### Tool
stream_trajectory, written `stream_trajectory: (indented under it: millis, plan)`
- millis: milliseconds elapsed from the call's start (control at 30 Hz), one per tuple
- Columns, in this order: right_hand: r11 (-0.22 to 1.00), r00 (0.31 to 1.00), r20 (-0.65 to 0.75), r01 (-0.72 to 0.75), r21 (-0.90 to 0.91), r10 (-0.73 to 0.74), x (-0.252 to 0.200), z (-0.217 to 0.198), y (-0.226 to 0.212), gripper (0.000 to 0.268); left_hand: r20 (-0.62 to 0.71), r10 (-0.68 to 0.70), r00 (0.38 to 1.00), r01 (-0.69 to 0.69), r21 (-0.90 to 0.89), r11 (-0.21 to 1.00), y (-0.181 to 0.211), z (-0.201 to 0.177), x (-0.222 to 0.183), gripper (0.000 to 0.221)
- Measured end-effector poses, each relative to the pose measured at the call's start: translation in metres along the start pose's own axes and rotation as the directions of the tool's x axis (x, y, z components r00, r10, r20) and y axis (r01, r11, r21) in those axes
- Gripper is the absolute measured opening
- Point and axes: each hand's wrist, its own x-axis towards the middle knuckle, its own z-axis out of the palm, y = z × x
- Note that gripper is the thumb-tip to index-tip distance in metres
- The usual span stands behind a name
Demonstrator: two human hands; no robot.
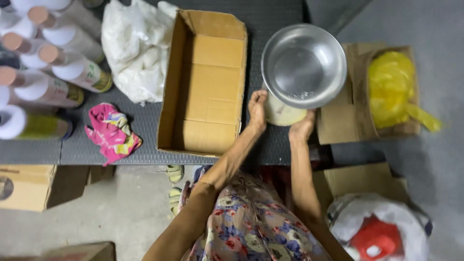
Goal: Bagging white powder, weighing the portions, and packing the bags into a cardboard box.
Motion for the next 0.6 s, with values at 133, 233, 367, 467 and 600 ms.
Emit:
stream_trajectory:
  millis: [133, 233, 367, 467, 600]
  plan:
    - [0.992, 0.999, 0.034, 0.025, 0.121, -0.029, 0.019, -0.009, -0.012, 0.063, -0.068, -0.034, 0.997, 0.019, -0.211, 0.977, 0.012, 0.014, -0.021, 0.004]
    - [0.995, 0.995, -0.013, 0.099, 0.016, -0.098, 0.013, 0.019, -0.051, 0.062, -0.046, -0.027, 0.999, 0.013, -0.278, 0.96, 0.056, 0.033, -0.04, 0.006]
    - [0.992, 0.993, 0.002, 0.12, 0.048, -0.121, 0.016, 0.06, -0.086, 0.059, -0.002, 0.065, 0.998, -0.062, -0.292, 0.954, 0.107, 0.043, -0.051, 0.007]
    - [0.982, 0.993, 0.058, 0.093, 0.163, -0.104, 0.016, 0.101, -0.081, 0.057, -0.034, 0.186, 0.982, -0.188, -0.281, 0.941, 0.134, 0.028, -0.037, 0.006]
    - [0.957, 0.982, 0.167, 0.033, 0.287, -0.084, 0.003, 0.147, -0.033, 0.051, -0.091, 0.293, 0.952, -0.305, -0.182, 0.935, 0.166, -0.023, -0.014, 0.007]
